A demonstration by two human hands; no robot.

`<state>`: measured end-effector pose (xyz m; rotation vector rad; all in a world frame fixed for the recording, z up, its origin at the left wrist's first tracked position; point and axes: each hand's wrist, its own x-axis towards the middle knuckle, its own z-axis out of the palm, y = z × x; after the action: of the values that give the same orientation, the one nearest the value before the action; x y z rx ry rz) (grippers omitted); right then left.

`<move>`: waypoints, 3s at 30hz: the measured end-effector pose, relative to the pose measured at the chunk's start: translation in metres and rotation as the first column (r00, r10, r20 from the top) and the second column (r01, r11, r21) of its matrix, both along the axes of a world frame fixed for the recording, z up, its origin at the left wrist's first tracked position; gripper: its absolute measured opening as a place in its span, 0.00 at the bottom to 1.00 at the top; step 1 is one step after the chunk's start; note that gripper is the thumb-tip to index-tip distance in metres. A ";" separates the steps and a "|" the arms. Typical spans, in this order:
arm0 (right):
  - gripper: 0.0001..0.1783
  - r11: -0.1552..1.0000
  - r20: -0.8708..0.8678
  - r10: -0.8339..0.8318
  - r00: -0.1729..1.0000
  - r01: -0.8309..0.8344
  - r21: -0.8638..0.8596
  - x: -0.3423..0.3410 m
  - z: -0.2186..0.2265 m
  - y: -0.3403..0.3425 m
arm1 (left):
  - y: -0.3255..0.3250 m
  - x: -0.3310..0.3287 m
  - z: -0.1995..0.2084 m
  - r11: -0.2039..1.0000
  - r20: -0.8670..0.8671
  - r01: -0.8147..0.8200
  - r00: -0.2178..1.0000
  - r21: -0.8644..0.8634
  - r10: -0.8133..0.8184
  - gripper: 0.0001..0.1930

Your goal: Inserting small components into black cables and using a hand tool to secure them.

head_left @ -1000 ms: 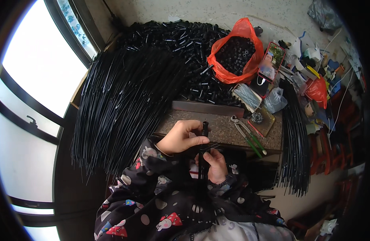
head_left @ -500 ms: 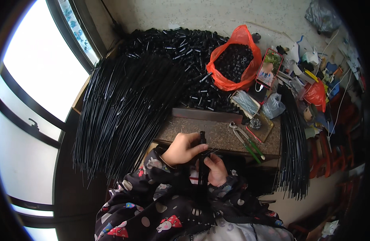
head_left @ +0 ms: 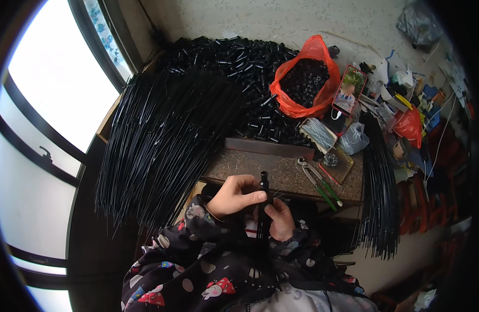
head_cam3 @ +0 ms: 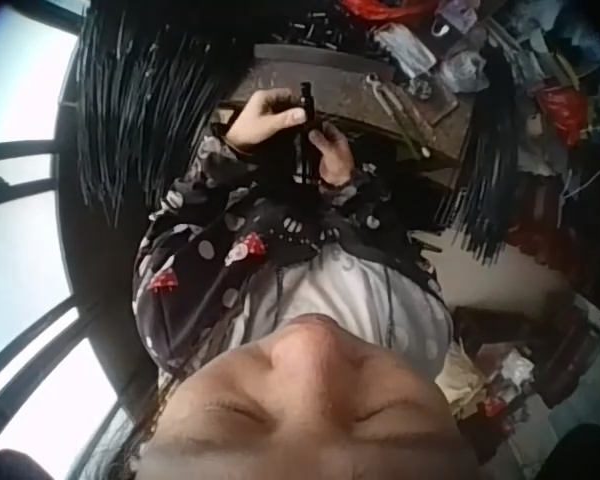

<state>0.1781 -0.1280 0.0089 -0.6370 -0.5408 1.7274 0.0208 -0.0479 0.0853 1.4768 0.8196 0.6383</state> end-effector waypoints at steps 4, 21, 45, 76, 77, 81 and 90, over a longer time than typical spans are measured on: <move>0.15 0.993 0.053 -0.122 0.991 0.122 0.007 -0.002 0.009 -0.001 | -0.012 0.000 -0.015 0.917 0.199 0.053 0.970 0.394 -0.142 0.27; 0.26 0.984 0.065 -0.010 0.998 -0.002 0.179 0.004 -0.002 0.001 | -0.014 0.006 -0.033 0.985 0.551 0.168 0.826 -0.038 -0.120 0.07; 0.14 0.963 0.002 -0.212 0.977 0.209 0.173 0.011 -0.001 0.003 | -0.005 0.012 -0.038 0.982 0.611 0.187 0.779 -0.015 -0.139 0.34; 0.13 0.960 -0.021 -0.263 0.964 0.264 0.097 0.005 0.001 -0.003 | -0.006 0.016 -0.013 0.681 0.089 0.110 0.964 0.724 -0.250 0.27; 0.13 0.958 -0.028 -0.265 0.964 0.267 0.103 0.004 0.003 0.001 | -0.012 0.017 -0.016 0.900 0.313 0.011 0.936 0.435 -0.162 0.32; 0.08 0.753 0.194 -0.653 0.732 0.598 0.276 -0.003 0.015 0.009 | -0.021 0.019 -0.023 0.993 0.493 0.079 0.863 0.089 -0.113 0.44; 0.10 0.831 0.608 -0.511 0.608 0.166 0.531 0.000 0.038 -0.001 | -0.010 0.011 -0.014 0.973 0.252 -0.012 0.967 0.232 -0.049 0.15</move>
<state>0.1778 -0.1289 0.0467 -1.0397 -1.2373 0.8584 0.0316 -0.0575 0.0715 1.5688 0.5427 0.9149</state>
